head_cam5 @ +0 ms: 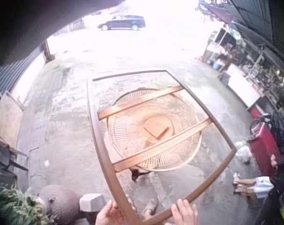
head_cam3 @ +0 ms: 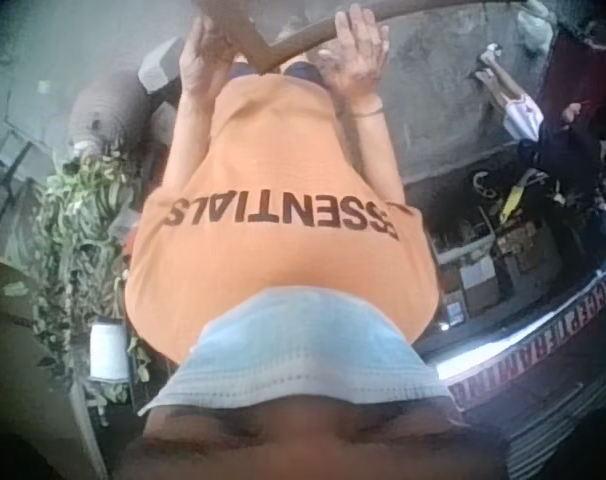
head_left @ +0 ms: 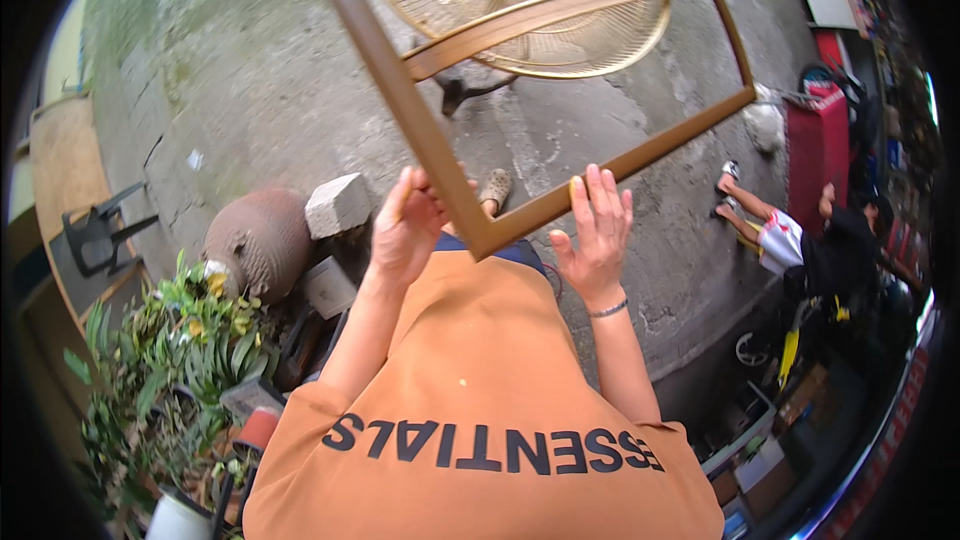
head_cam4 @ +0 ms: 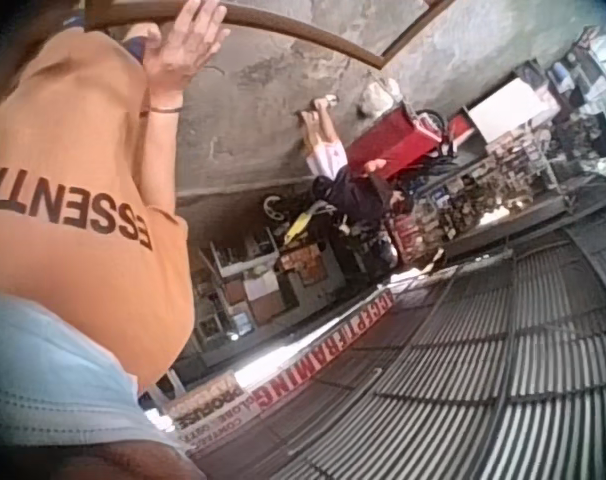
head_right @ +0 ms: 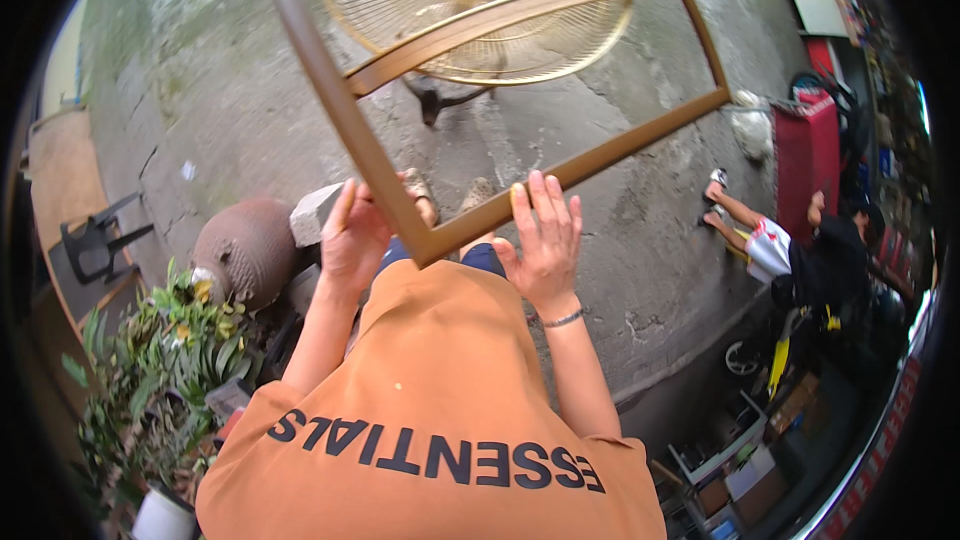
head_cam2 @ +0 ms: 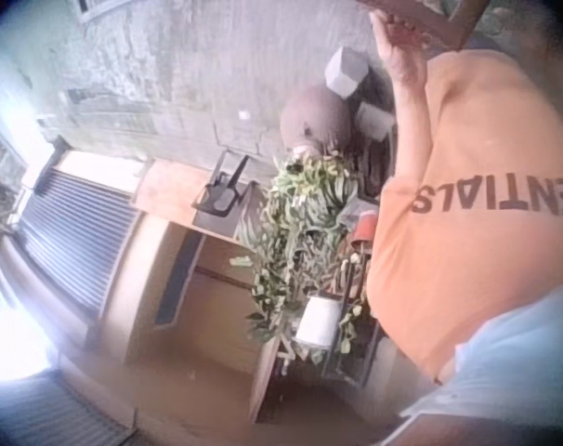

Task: The person picks up a framed portrait and hands it to another person. They then move outside to a wooden frame resting on a fan and use a spray gun to apply a coat of paint to the frame.

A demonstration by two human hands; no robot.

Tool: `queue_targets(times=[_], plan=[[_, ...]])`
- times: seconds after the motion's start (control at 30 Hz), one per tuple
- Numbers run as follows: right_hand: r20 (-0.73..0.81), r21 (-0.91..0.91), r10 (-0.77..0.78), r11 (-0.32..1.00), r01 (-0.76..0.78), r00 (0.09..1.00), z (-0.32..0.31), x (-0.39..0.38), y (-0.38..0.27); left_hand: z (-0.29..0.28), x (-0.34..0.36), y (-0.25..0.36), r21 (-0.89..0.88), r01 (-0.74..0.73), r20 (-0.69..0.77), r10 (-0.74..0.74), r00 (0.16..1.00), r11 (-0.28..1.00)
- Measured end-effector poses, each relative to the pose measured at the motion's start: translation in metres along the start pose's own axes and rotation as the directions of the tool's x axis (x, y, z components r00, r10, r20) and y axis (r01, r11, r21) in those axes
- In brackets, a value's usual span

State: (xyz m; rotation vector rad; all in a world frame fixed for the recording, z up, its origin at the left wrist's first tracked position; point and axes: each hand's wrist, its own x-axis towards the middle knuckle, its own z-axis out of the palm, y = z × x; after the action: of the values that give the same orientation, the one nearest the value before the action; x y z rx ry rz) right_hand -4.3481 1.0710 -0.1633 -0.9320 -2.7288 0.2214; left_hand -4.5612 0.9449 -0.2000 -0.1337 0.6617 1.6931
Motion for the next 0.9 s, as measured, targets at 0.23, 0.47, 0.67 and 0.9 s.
queue_targets(times=[0.23, 0.47, 0.67, 0.9], plan=[[-0.062, -0.067, 0.020, 0.997, -0.024, 0.998, -0.006, 0.018, 0.070, 0.017, 0.002, -0.003, -0.039, -0.018, -0.027, 0.017, 0.999, 0.999], [-0.163, -0.161, 0.038, 0.985, -0.065, 0.986, -0.012, 0.036, 0.176, 0.019, 0.002, -0.018, 0.013, -0.121, -0.268, 0.120, 0.956, 0.993], [-0.491, 0.009, 0.329, 0.928, -0.373, 0.806, -0.012, 0.034, 0.310, 0.008, 0.008, -0.033, 0.207, -0.189, -0.419, 0.262, 0.869, 0.960], [0.267, 0.467, 0.668, 0.541, -0.700, 0.695, 0.101, -0.065, 0.421, -0.033, 0.021, -0.145, 0.263, -0.016, -0.663, 0.193, 0.723, 0.965]])
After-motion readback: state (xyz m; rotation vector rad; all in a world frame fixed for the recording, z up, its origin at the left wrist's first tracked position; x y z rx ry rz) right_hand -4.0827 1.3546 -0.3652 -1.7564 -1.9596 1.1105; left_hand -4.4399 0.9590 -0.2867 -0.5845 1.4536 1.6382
